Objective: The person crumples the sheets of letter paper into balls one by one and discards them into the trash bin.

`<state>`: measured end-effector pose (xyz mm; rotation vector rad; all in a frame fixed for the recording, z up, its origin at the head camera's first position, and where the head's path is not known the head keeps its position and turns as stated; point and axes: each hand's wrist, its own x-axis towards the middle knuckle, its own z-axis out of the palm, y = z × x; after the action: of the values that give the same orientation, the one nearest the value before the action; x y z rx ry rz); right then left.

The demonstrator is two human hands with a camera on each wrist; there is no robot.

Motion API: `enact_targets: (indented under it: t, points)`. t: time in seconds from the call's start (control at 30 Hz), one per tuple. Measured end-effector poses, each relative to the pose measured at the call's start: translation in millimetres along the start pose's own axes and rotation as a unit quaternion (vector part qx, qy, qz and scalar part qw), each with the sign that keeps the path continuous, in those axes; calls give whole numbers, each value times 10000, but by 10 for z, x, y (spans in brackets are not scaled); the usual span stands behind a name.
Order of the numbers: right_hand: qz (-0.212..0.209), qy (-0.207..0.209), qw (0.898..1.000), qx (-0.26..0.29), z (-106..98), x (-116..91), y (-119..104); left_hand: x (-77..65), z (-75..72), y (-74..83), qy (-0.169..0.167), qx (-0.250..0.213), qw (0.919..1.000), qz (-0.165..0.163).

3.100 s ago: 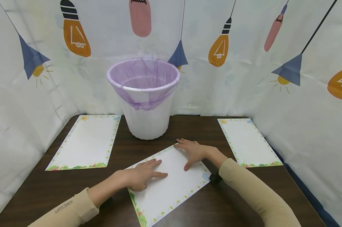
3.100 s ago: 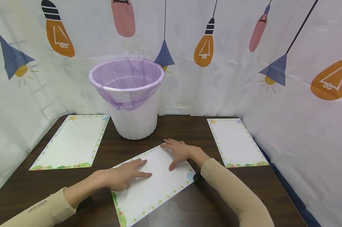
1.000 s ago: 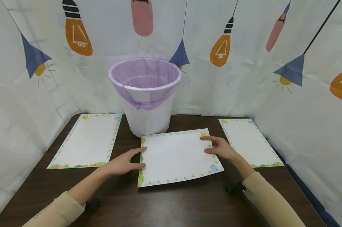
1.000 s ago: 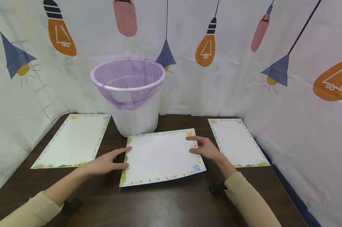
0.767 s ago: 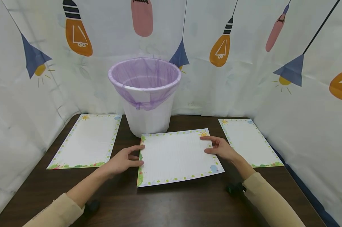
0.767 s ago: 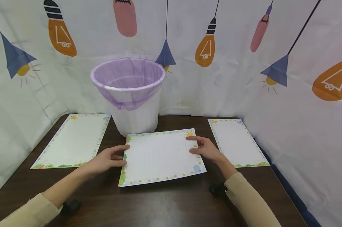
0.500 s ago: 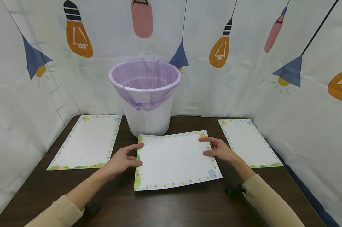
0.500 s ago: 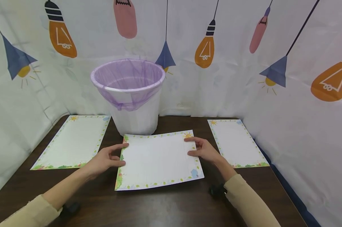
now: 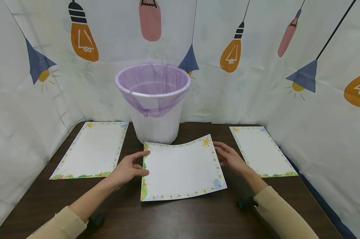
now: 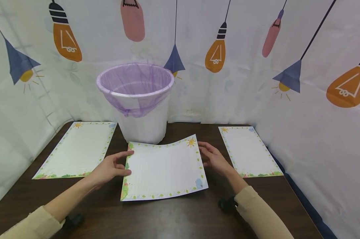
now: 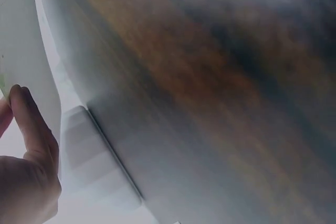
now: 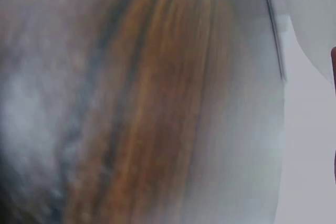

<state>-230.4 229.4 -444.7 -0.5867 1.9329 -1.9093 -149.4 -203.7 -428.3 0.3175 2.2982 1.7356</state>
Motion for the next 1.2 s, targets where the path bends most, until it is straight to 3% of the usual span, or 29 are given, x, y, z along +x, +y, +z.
enact_targets:
  t: [0.2, 0.53, 0.73, 0.97, 1.2]
  points:
    - [-121, -373, 9992, -121, 44, 13, 21, 9, 9, 25, -11, 67, 10000, 1]
    - [15, -647, 9964, -544, 190, 75, -16, 41, 69, 49, -88, 104, 9999, 63]
    - [9, -795, 9949, -616, 335, 183, -15, 66, 125, 100, -101, 356, 9989, 286]
    - [251, -516, 9819, -1805, 530, 314, -17, 102, 234, 130, 78, 900, 9942, 584]
    - [56, -528, 9649, -2570, 654, 398, 23, 130, 298, 163, 150, 916, 9935, 653]
